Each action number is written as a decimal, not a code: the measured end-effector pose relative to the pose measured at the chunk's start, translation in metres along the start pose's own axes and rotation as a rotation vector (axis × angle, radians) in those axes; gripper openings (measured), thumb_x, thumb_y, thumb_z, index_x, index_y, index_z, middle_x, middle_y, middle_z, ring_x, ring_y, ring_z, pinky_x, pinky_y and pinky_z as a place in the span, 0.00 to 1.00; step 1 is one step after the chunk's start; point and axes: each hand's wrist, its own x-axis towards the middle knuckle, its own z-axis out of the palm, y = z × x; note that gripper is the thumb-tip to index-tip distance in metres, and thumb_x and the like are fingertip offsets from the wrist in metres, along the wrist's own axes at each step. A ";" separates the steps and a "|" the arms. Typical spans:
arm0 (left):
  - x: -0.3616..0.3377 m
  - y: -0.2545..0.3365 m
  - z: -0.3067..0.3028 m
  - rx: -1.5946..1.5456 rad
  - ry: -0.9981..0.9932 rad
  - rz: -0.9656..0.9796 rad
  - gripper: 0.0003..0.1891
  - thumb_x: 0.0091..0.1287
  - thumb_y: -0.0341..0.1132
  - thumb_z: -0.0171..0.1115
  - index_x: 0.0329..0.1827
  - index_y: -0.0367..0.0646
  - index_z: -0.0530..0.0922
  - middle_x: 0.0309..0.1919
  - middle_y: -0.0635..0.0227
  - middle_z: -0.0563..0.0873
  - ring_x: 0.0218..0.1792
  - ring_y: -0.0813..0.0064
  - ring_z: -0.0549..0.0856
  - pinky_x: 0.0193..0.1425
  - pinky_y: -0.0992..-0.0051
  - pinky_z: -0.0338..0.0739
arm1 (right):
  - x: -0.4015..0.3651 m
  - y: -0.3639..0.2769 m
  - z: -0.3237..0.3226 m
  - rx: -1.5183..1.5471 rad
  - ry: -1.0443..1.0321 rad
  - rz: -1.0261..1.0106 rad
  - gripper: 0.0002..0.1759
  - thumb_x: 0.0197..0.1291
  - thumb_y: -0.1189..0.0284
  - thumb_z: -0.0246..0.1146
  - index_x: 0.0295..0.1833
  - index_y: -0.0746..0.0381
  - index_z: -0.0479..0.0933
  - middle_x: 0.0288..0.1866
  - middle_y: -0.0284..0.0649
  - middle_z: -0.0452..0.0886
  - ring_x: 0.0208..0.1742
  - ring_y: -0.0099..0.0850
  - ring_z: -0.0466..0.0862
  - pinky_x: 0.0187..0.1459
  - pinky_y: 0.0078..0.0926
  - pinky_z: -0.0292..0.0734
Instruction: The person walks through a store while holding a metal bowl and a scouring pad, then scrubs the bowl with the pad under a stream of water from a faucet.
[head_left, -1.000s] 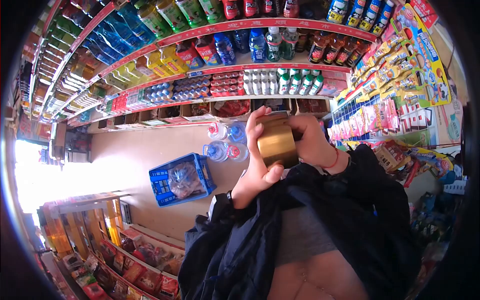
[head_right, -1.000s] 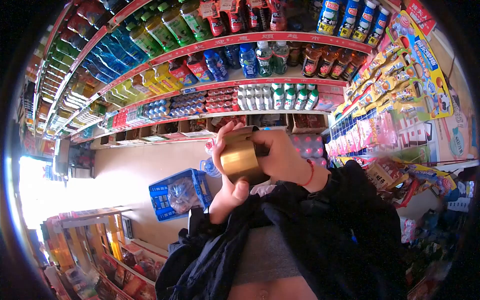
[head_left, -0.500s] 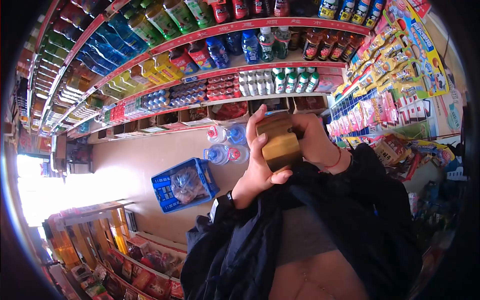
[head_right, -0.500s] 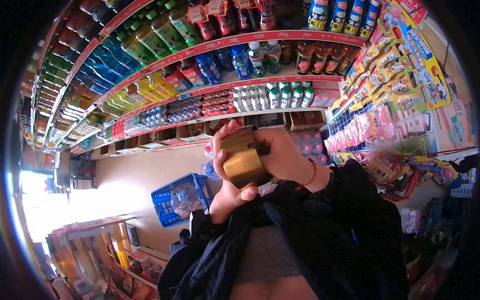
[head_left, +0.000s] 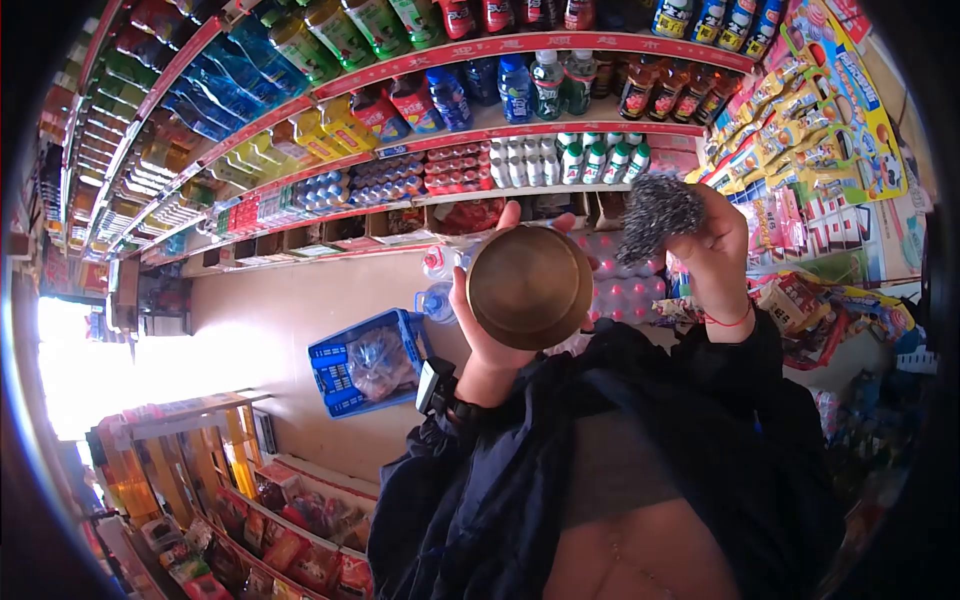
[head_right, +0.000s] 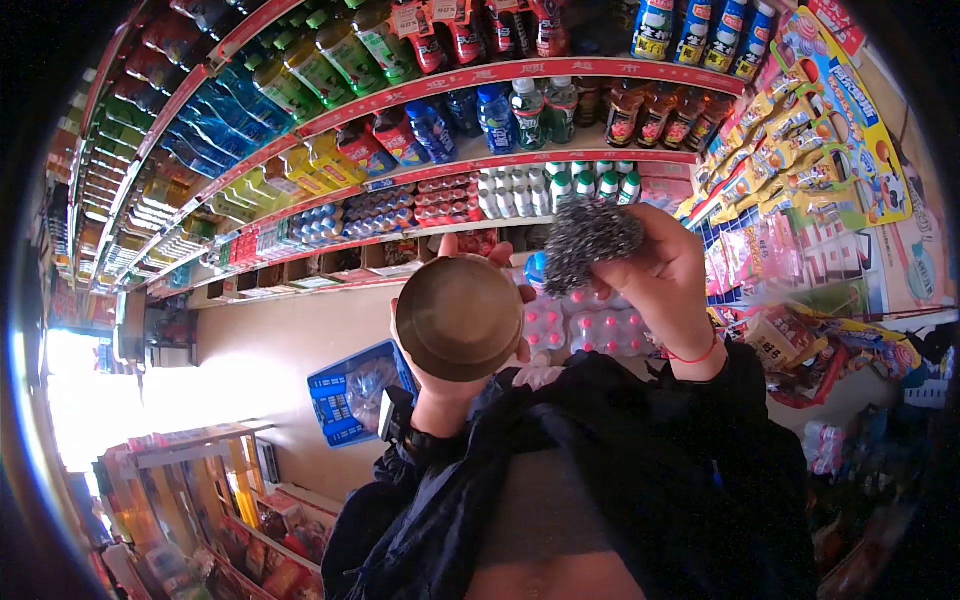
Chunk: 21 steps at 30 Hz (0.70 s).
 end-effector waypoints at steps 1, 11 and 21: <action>0.000 -0.001 -0.001 -0.052 0.013 -0.035 0.40 0.61 0.67 0.38 0.72 0.57 0.46 0.67 0.46 0.56 0.61 0.45 0.68 0.56 0.48 0.72 | 0.000 0.001 0.000 0.002 -0.005 0.001 0.17 0.53 0.81 0.63 0.49 0.70 0.70 0.37 0.39 0.80 0.30 0.22 0.80 0.29 0.18 0.76; 0.006 -0.011 -0.002 -0.391 -0.244 -0.172 0.42 0.59 0.66 0.47 0.72 0.58 0.45 0.66 0.43 0.55 0.57 0.32 0.66 0.36 0.35 0.76 | -0.007 0.012 -0.009 -0.022 0.080 -0.018 0.18 0.54 0.80 0.62 0.51 0.70 0.70 0.38 0.39 0.80 0.31 0.22 0.79 0.30 0.17 0.75; -0.003 -0.010 0.021 -0.129 -0.124 -0.150 0.44 0.56 0.69 0.45 0.72 0.58 0.48 0.64 0.43 0.60 0.51 0.41 0.73 0.50 0.51 0.74 | -0.012 0.019 -0.013 -0.001 0.148 -0.019 0.26 0.53 0.84 0.59 0.58 0.69 0.63 0.43 0.40 0.77 0.36 0.22 0.78 0.34 0.17 0.74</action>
